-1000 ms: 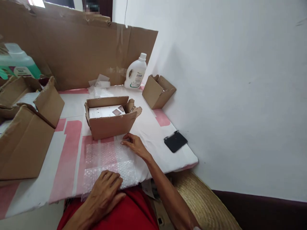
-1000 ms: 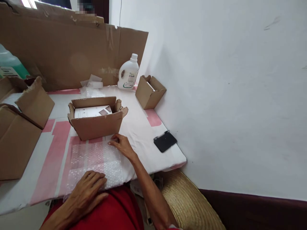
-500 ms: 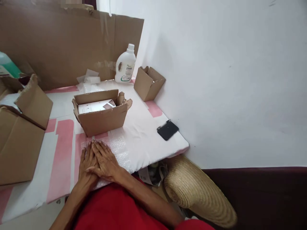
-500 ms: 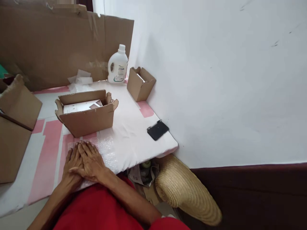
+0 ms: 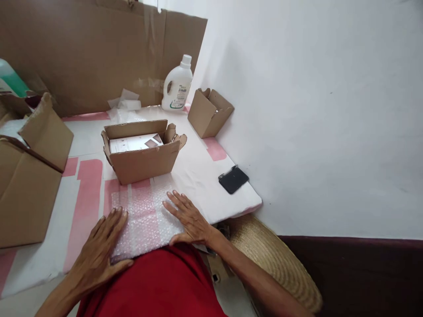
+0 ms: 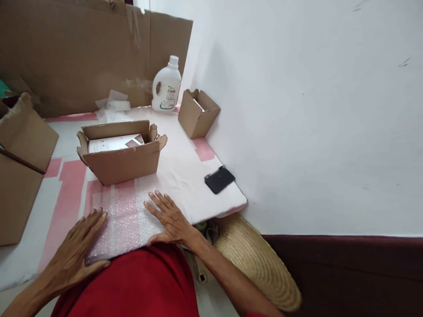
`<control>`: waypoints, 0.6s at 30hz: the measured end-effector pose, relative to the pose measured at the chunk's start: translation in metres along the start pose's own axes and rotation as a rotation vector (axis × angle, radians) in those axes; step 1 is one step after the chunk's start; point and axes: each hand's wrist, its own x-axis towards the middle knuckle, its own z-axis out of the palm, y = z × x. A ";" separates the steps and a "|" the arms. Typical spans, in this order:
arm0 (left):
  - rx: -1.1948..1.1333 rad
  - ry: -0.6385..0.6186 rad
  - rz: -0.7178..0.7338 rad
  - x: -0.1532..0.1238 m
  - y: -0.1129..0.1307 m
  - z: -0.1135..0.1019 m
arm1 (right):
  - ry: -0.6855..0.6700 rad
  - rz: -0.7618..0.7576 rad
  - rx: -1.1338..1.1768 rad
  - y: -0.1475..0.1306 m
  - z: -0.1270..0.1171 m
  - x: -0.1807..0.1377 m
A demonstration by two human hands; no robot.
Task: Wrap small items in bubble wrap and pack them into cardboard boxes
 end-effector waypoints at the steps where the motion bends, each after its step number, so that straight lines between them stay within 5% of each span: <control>1: 0.012 -0.015 0.048 -0.006 -0.001 -0.003 | -0.021 -0.043 0.014 -0.001 -0.001 -0.007; 6: 0.085 0.038 0.157 -0.020 0.001 -0.008 | -0.100 -0.118 0.001 -0.003 0.004 -0.028; 13: 0.011 0.054 0.162 -0.030 0.007 -0.010 | 0.008 -0.142 0.059 -0.005 0.005 -0.041; 18: -0.201 0.115 0.040 -0.035 0.007 -0.003 | 0.137 -0.043 0.227 -0.007 0.004 -0.033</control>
